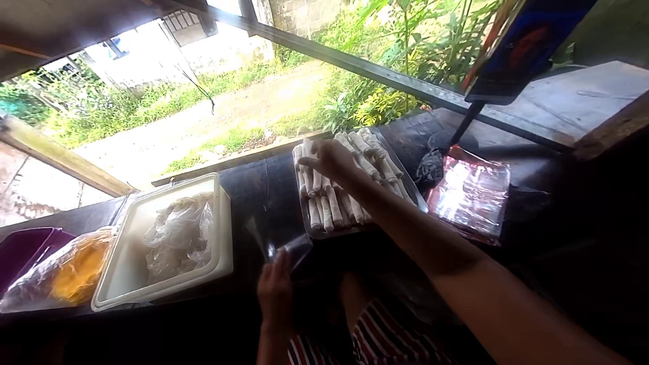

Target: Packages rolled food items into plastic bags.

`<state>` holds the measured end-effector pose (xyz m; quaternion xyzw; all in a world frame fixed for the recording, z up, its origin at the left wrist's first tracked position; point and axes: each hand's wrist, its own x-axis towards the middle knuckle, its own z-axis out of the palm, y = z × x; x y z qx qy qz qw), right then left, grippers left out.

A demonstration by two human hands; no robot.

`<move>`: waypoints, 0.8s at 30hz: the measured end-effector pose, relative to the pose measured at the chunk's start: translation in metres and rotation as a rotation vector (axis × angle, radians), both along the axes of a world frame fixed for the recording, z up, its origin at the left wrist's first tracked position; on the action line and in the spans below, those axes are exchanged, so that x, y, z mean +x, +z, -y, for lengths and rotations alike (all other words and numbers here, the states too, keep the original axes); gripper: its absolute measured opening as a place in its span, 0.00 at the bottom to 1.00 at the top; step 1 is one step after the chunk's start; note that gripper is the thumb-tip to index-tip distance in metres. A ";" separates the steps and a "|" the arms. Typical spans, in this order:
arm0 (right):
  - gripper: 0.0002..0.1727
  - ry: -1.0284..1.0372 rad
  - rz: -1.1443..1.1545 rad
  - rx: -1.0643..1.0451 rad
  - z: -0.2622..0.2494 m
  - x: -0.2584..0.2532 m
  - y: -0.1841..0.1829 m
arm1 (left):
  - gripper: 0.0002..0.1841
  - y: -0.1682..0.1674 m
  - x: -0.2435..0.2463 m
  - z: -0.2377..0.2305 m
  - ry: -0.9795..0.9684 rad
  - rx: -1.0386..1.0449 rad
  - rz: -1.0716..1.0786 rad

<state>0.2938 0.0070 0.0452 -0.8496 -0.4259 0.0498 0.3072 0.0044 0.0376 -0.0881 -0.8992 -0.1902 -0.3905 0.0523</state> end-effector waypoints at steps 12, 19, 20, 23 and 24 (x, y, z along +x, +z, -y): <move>0.27 -0.234 -0.448 -0.117 -0.036 0.063 -0.018 | 0.17 -0.032 0.004 0.002 -0.112 -0.234 -0.071; 0.14 0.143 -0.261 0.234 0.029 0.001 -0.014 | 0.13 -0.005 -0.008 0.006 -0.180 -0.413 -0.011; 0.12 0.203 -0.147 0.252 0.044 -0.018 -0.018 | 0.13 0.003 -0.010 0.007 -0.147 -0.401 0.011; 0.11 0.382 0.092 0.284 0.082 -0.069 -0.034 | 0.24 0.034 -0.019 0.011 -0.127 -0.409 0.102; 0.10 0.441 0.161 0.308 0.092 -0.083 -0.041 | 0.30 0.045 -0.021 0.013 -0.159 -0.423 0.128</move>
